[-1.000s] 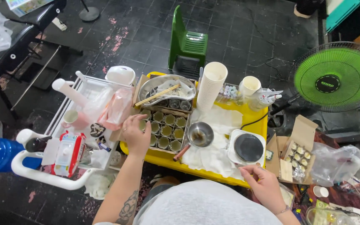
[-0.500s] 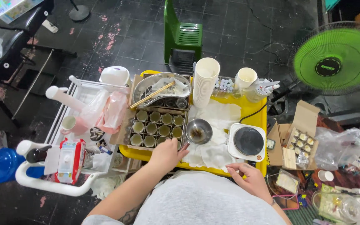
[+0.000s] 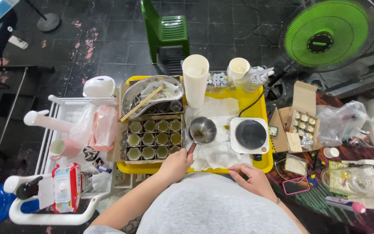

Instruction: The person sits at a candle-making workbench and repeatedly wipes the inside and outside of a white plastic pouring cup with tissue, setting the cup down and picking it back up to wipe more. They then use chopsticks to lift finished wicks out of a mold tray on the bench.

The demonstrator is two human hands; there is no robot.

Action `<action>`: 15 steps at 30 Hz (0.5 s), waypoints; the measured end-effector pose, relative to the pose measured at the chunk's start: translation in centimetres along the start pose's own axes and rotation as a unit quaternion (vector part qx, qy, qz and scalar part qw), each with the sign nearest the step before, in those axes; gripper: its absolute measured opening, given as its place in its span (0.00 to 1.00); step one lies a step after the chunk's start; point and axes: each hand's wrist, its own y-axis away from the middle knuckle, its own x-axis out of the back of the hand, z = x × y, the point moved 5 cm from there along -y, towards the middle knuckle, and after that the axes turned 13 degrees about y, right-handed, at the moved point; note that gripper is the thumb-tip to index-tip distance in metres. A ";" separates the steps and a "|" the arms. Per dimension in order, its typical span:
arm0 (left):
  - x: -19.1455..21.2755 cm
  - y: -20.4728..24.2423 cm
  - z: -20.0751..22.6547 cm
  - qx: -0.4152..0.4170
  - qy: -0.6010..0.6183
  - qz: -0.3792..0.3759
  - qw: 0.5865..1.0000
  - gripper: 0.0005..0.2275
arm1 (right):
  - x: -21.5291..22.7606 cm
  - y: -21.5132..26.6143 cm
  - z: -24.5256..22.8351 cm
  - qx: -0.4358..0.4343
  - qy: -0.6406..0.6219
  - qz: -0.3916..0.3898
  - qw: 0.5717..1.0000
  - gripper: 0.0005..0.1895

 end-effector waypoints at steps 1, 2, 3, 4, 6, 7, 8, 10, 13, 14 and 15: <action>-0.4 -0.1 0.1 -0.002 -0.002 -0.003 1.000 0.18 | 0.2 0.2 -0.1 -0.003 -0.001 0.003 1.000 0.14; -0.7 -0.2 0.2 -0.006 0.007 -0.002 1.000 0.18 | 0.4 0.4 -0.1 -0.026 0.000 0.001 1.000 0.14; -1.1 -0.3 0.2 -0.009 0.017 -0.001 1.000 0.18 | 0.6 0.6 0.0 -0.049 0.000 -0.002 0.999 0.14; -1.6 -0.7 0.4 -0.009 0.016 -0.004 1.000 0.18 | 0.9 0.7 -0.4 -0.051 -0.001 -0.001 0.999 0.14; -3.3 -1.2 0.6 0.016 0.049 -0.036 0.998 0.19 | 1.4 1.1 -1.1 -0.070 -0.007 -0.009 0.997 0.13; -3.8 -1.3 1.0 0.017 0.049 -0.036 0.998 0.19 | 1.2 1.1 -0.6 -0.070 -0.007 -0.009 0.997 0.13; -4.5 -1.3 1.3 0.027 0.073 -0.050 0.996 0.19 | 1.0 1.1 -0.2 -0.057 -0.002 -0.012 0.998 0.14; -5.1 -1.3 2.2 0.038 0.096 -0.063 0.993 0.20 | 0.6 1.0 0.3 -0.043 0.003 -0.014 0.999 0.14; -6.0 -1.3 3.1 0.051 0.122 -0.071 0.989 0.20 | 0.6 1.1 0.4 -0.032 0.019 -0.014 0.999 0.14; -6.6 -1.4 2.7 0.060 0.118 -0.081 0.988 0.21 | 0.7 1.1 0.0 -0.039 0.016 -0.021 0.999 0.14; -7.0 -1.6 2.3 0.069 0.115 -0.090 0.987 0.21 | 0.8 1.0 -0.3 -0.044 0.012 -0.028 0.999 0.14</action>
